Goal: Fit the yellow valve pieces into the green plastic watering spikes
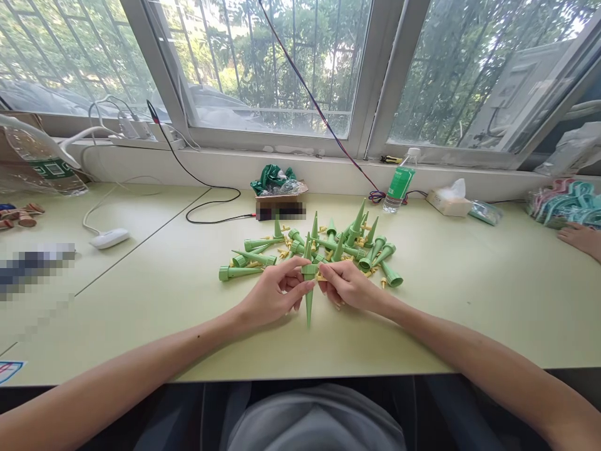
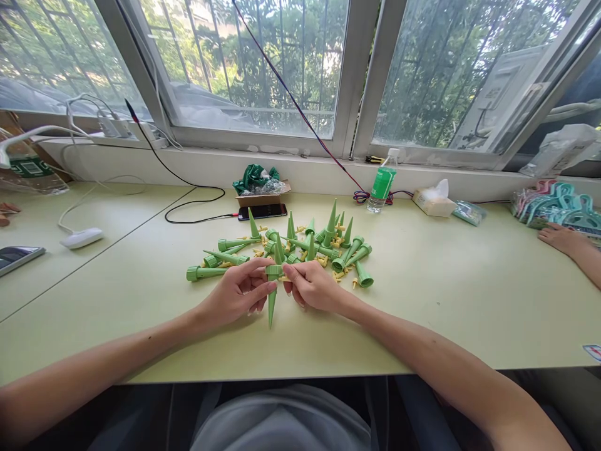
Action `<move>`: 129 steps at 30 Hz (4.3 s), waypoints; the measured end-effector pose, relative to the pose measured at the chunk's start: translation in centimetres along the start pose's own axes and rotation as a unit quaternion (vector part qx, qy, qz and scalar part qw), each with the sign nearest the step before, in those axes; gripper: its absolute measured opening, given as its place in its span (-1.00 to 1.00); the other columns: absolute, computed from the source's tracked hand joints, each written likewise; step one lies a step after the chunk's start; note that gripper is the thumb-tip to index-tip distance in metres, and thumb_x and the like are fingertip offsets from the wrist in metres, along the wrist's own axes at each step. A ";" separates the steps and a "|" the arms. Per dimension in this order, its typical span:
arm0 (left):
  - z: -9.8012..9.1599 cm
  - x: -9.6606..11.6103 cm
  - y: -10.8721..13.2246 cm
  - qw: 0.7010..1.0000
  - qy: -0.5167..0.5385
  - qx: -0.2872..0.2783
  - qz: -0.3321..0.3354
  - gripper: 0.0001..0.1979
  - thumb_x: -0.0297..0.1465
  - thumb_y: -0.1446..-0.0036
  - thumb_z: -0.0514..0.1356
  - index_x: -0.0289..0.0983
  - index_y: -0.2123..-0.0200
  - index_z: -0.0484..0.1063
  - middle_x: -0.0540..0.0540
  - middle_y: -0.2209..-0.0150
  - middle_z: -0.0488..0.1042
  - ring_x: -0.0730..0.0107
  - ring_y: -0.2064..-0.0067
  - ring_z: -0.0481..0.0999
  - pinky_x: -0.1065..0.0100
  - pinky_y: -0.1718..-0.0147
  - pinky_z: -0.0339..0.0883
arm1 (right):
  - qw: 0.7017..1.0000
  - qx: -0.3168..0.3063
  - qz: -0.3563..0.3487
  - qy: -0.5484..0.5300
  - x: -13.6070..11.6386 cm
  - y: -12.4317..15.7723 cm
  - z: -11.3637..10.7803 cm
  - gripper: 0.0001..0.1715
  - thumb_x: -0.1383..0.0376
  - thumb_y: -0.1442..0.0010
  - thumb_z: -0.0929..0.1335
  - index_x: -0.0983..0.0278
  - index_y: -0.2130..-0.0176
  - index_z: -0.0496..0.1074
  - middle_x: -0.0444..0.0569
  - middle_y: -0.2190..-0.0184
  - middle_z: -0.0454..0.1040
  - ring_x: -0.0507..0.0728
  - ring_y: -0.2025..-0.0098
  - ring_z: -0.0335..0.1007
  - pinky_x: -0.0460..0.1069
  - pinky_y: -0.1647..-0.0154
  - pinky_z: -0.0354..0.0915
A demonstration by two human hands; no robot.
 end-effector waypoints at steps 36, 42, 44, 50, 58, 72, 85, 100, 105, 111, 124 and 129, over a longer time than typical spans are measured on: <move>-0.1 0.2 -0.3 0.998 0.051 0.000 -0.045 -0.68 -0.19 -0.26 0.23 -0.21 0.03 0.29 0.17 0.58 0.25 0.53 0.64 0.40 0.52 0.67 0.27 | 0.967 0.076 -0.119 0.211 0.5 -0.3 -0.3 -0.67 0.24 -0.44 0.18 0.24 0.37 0.31 -0.10 0.48 0.44 0.05 0.46 0.33 -0.07 0.35 0.18; -0.1 0.1 -0.3 0.998 0.045 -0.004 -0.050 -0.68 -0.17 -0.26 0.23 -0.21 0.04 0.30 0.16 0.58 0.27 0.51 0.64 0.41 0.51 0.69 0.27 | 0.967 0.071 -0.114 0.214 0.7 -0.3 -0.2 -0.66 0.23 -0.45 0.18 0.24 0.37 0.31 -0.09 0.49 0.45 0.04 0.47 0.33 -0.07 0.36 0.17; -0.1 0.1 -0.3 0.998 0.046 -0.004 -0.051 -0.68 -0.17 -0.26 0.23 -0.21 0.04 0.30 0.17 0.58 0.27 0.51 0.64 0.41 0.50 0.68 0.28 | 0.968 0.069 -0.111 0.215 0.7 -0.3 -0.2 -0.66 0.23 -0.44 0.18 0.24 0.37 0.31 -0.09 0.49 0.45 0.05 0.46 0.34 -0.07 0.36 0.17; -0.1 0.3 -0.4 0.998 0.041 -0.010 -0.048 -0.68 -0.18 -0.26 0.22 -0.23 0.04 0.30 0.16 0.59 0.30 0.51 0.64 0.42 0.51 0.68 0.28 | 0.967 0.066 -0.109 0.222 0.7 -0.3 -0.3 -0.65 0.23 -0.44 0.18 0.25 0.38 0.31 -0.09 0.49 0.44 0.05 0.46 0.34 -0.07 0.36 0.16; -0.2 0.2 -0.3 0.998 0.035 -0.008 -0.047 -0.68 -0.19 -0.26 0.23 -0.24 0.03 0.31 0.15 0.59 0.32 0.51 0.64 0.42 0.52 0.67 0.28 | 0.967 0.062 -0.113 0.220 0.7 -0.3 -0.3 -0.65 0.23 -0.44 0.18 0.24 0.39 0.30 -0.10 0.50 0.43 0.04 0.48 0.32 -0.08 0.37 0.16; -0.2 -0.1 -0.3 0.998 0.025 -0.017 -0.052 -0.67 -0.18 -0.27 0.22 -0.23 0.03 0.30 0.14 0.59 0.32 0.49 0.63 0.43 0.51 0.66 0.29 | 0.966 0.053 -0.104 0.230 0.7 -0.3 -0.3 -0.62 0.23 -0.44 0.18 0.24 0.43 0.27 -0.11 0.53 0.40 0.03 0.50 0.29 -0.08 0.38 0.15; -0.3 -0.2 -0.4 0.998 0.025 -0.023 -0.055 -0.67 -0.17 -0.26 0.22 -0.22 0.03 0.30 0.15 0.60 0.32 0.48 0.64 0.43 0.49 0.66 0.30 | 0.966 0.051 -0.103 0.233 0.8 -0.4 -0.3 -0.59 0.21 -0.45 0.17 0.24 0.44 0.26 -0.11 0.56 0.39 0.02 0.52 0.28 -0.08 0.40 0.14; -0.2 0.9 -0.7 0.989 0.121 0.001 -0.087 -0.59 -0.15 -0.17 0.30 -0.26 0.09 0.27 0.13 0.58 0.38 0.49 0.67 0.43 0.48 0.70 0.28 | 0.965 0.043 -0.124 0.228 0.3 0.0 -0.4 -0.82 0.20 -0.39 0.28 0.26 0.21 0.33 -0.16 0.52 0.37 0.01 0.53 0.21 -0.10 0.42 0.12; -0.3 0.8 -0.7 0.988 0.126 0.003 -0.094 -0.61 -0.16 -0.18 0.29 -0.26 0.08 0.28 0.13 0.60 0.37 0.49 0.65 0.42 0.49 0.70 0.27 | 0.941 0.043 -0.160 0.294 0.7 0.0 -0.6 -0.77 0.18 -0.45 0.21 0.27 0.19 0.30 -0.10 0.48 0.41 0.04 0.51 0.24 -0.09 0.43 0.08; -0.3 1.0 -0.7 0.988 0.120 -0.007 -0.096 -0.62 -0.16 -0.20 0.28 -0.25 0.08 0.27 0.15 0.62 0.35 0.49 0.66 0.41 0.49 0.70 0.27 | 0.883 0.049 -0.221 0.410 0.7 0.1 -0.7 -0.61 0.14 -0.51 0.09 0.28 0.26 0.26 -0.10 0.53 0.37 0.03 0.58 0.18 -0.07 0.51 -0.07; 0.0 1.0 -0.5 0.988 0.134 -0.007 -0.071 -0.64 -0.18 -0.21 0.28 -0.27 0.08 0.28 0.10 0.56 0.44 0.50 0.67 0.44 0.50 0.71 0.29 | 0.838 0.048 -0.229 0.492 0.3 0.1 -0.6 -0.51 0.16 -0.53 0.03 0.28 0.35 0.24 -0.11 0.59 0.33 0.03 0.61 0.11 -0.04 0.53 -0.11; 0.0 0.8 -0.3 0.989 0.135 -0.006 -0.051 -0.68 -0.22 -0.23 0.27 -0.27 0.07 0.30 0.10 0.54 0.43 0.52 0.66 0.44 0.49 0.69 0.31 | 0.871 0.028 -0.175 0.457 0.2 0.3 -0.3 -0.54 0.19 -0.51 0.06 0.26 0.38 0.21 -0.13 0.59 0.29 0.02 0.61 0.08 -0.04 0.51 -0.10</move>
Point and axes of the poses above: each hand's wrist, its own y-axis away from the middle knuckle, its own z-axis out of the palm, x = y × z, the point moved 2 cm from there along -y, towards the middle knuckle
